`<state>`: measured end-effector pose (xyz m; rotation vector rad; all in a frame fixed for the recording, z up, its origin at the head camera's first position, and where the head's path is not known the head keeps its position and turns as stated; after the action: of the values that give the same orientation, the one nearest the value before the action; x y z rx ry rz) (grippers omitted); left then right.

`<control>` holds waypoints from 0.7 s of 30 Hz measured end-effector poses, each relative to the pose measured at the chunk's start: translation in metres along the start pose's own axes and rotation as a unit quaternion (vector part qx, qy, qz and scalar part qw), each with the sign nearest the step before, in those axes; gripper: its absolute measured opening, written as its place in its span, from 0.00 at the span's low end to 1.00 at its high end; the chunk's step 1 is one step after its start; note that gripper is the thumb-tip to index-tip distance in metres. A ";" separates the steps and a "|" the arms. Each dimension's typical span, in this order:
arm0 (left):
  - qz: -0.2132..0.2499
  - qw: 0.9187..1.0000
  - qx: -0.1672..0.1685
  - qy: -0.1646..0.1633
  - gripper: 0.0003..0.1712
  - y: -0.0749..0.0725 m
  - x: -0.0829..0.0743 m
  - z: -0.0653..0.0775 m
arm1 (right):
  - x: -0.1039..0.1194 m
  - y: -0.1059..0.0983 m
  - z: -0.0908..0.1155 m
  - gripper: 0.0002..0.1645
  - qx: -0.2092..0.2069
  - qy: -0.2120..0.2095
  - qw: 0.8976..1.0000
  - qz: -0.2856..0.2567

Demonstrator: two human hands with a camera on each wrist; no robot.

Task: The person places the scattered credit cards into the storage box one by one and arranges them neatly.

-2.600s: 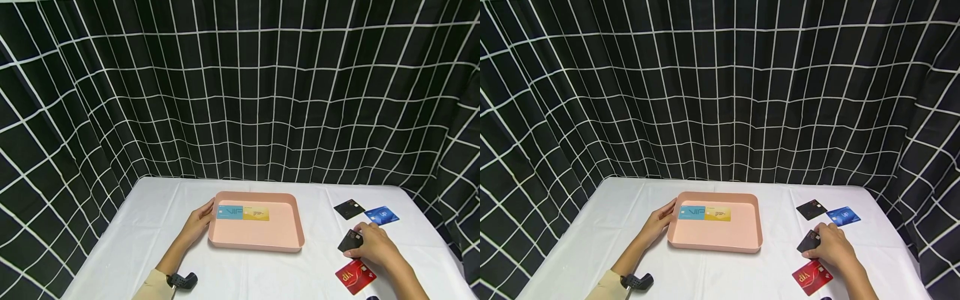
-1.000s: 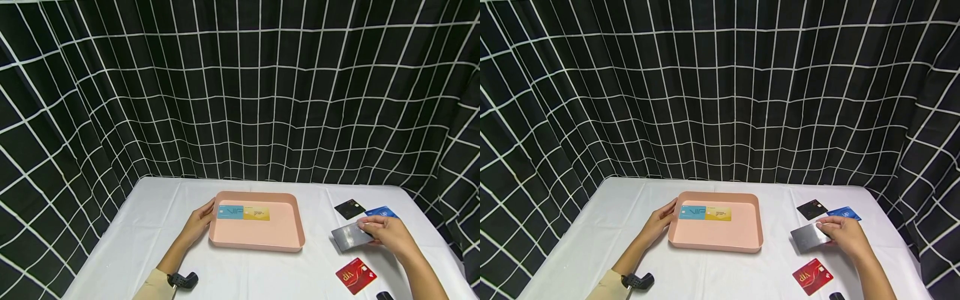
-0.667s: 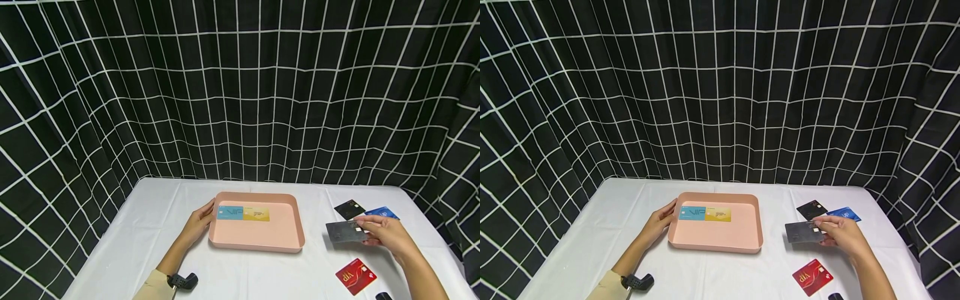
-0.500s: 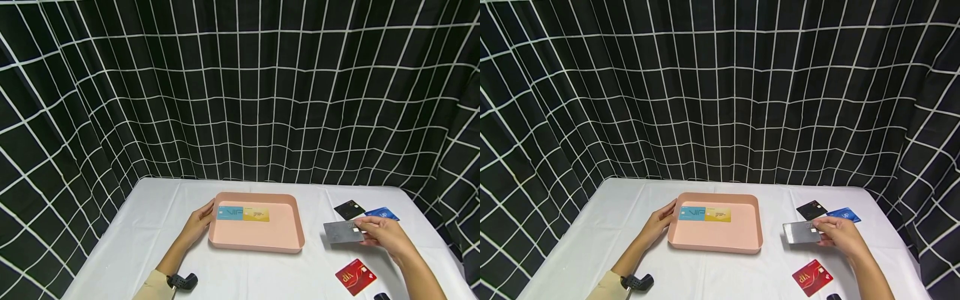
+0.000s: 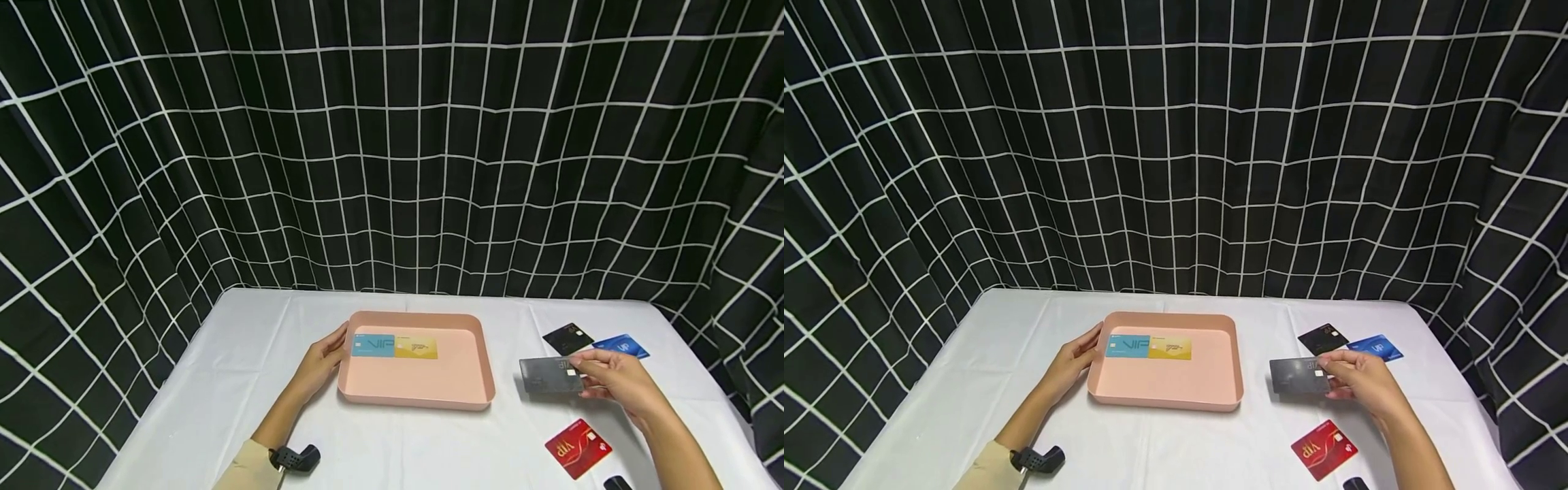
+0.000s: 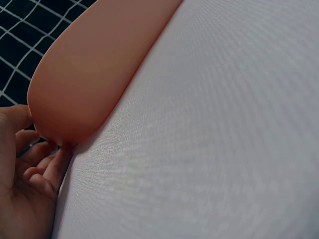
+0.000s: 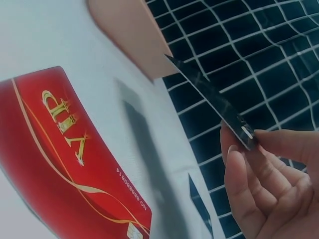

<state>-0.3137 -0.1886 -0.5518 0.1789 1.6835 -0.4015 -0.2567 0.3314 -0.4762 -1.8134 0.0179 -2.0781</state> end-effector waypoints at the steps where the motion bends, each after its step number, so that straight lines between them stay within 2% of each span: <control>1: 0.000 1.000 0.001 0.001 0.33 0.000 0.000 0.000 | 0.000 0.000 0.000 0.12 -0.001 0.001 1.000 0.003; 12: 0.015 1.000 0.008 0.005 0.32 0.003 0.001 0.002 | -0.005 0.005 -0.001 0.08 0.016 -0.003 0.999 -0.045; 21: 0.018 1.000 0.005 0.001 0.32 0.003 0.001 0.001 | 0.001 0.019 -0.002 0.08 0.026 -0.014 0.996 -0.081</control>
<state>-0.3116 -0.1863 -0.5529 0.2164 1.6780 -0.3830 -0.2539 0.3132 -0.4800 -1.8683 -0.1960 -2.1391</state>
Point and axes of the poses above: each hand's wrist, its own z-axis away from the middle knuckle, its own y-axis out of the palm, x = y × z, the point moved 2 cm from there along -z, towards the middle knuckle, and after that the axes turned 10 degrees about x, right-handed, at the moved point
